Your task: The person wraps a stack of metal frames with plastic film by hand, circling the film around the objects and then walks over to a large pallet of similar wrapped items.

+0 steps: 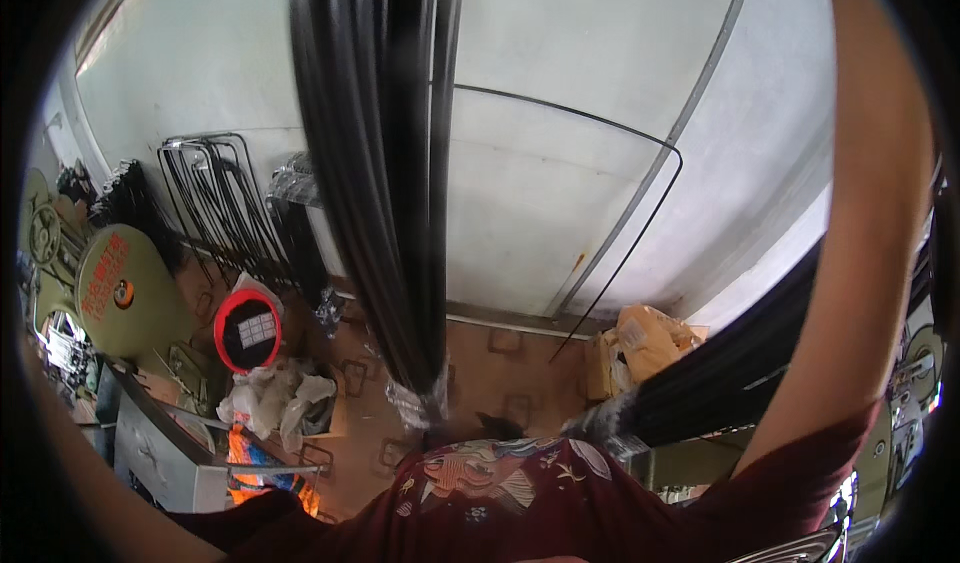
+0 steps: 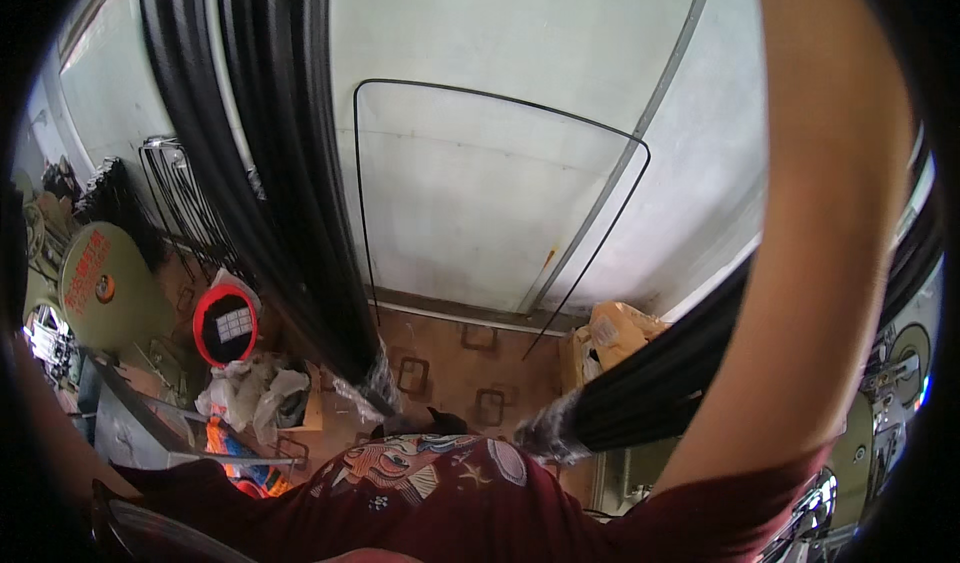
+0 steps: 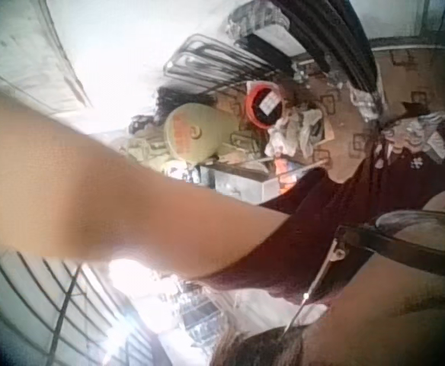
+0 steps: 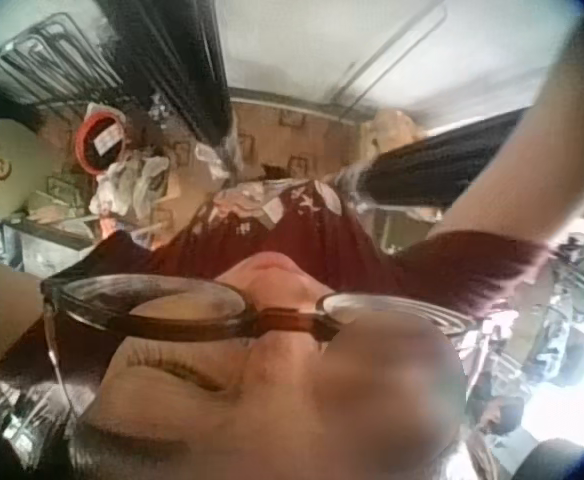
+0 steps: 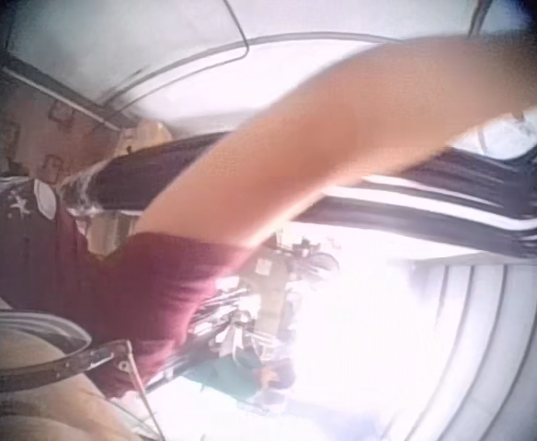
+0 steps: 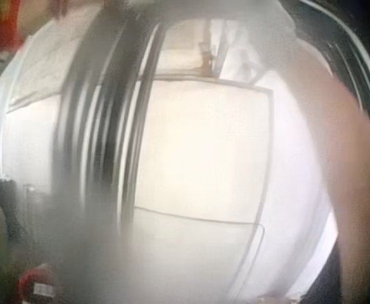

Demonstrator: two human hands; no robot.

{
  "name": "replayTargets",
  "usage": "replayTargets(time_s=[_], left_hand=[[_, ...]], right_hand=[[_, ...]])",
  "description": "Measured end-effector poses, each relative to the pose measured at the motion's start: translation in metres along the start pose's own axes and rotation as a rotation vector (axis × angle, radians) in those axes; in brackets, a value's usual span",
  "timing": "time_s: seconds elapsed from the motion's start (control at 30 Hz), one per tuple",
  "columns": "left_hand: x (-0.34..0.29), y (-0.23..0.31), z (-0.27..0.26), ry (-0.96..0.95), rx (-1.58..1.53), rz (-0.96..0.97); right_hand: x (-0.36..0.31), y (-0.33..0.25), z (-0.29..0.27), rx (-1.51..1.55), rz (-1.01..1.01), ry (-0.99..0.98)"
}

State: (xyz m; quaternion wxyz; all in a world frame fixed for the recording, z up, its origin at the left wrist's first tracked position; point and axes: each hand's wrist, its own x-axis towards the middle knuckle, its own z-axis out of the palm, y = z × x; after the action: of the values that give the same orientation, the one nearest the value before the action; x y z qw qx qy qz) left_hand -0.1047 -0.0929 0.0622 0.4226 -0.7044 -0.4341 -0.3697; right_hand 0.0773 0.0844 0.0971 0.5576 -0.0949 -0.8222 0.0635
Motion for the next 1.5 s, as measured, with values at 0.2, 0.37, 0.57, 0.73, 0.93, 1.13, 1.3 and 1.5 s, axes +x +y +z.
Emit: replayTargets(time_s=[0.2,0.37,0.57,0.73,0.93,1.13,1.3,1.5], left_hand=[[-0.041,0.048,-0.01,-0.042,0.044,0.056],[-0.102,0.082,-0.006,0.005,0.002,0.083],[-0.216,0.114,0.099,0.029,-0.244,-0.079],[-0.305,0.106,0.185,-0.355,-0.256,-0.368],[-0.427,0.126,0.269,-0.513,-0.2,-0.318],[-0.517,0.132,0.317,-0.889,-0.487,-0.383],[-0.511,0.138,0.32,-0.872,-0.524,-0.475],[-0.476,0.121,0.259,-0.929,-0.92,-0.799]], right_hand=[[-0.022,0.008,0.02,0.079,-0.017,0.001],[-0.107,0.029,0.059,0.248,-0.036,0.154],[-0.342,0.072,0.107,0.474,0.399,0.186],[-0.393,0.1,0.15,0.77,0.737,0.217],[-0.515,0.176,0.222,0.821,1.036,0.247],[-0.602,0.226,0.243,1.297,1.257,0.022],[-0.587,0.212,0.26,1.285,1.332,0.373],[-0.587,0.217,0.261,1.659,1.449,0.573]])
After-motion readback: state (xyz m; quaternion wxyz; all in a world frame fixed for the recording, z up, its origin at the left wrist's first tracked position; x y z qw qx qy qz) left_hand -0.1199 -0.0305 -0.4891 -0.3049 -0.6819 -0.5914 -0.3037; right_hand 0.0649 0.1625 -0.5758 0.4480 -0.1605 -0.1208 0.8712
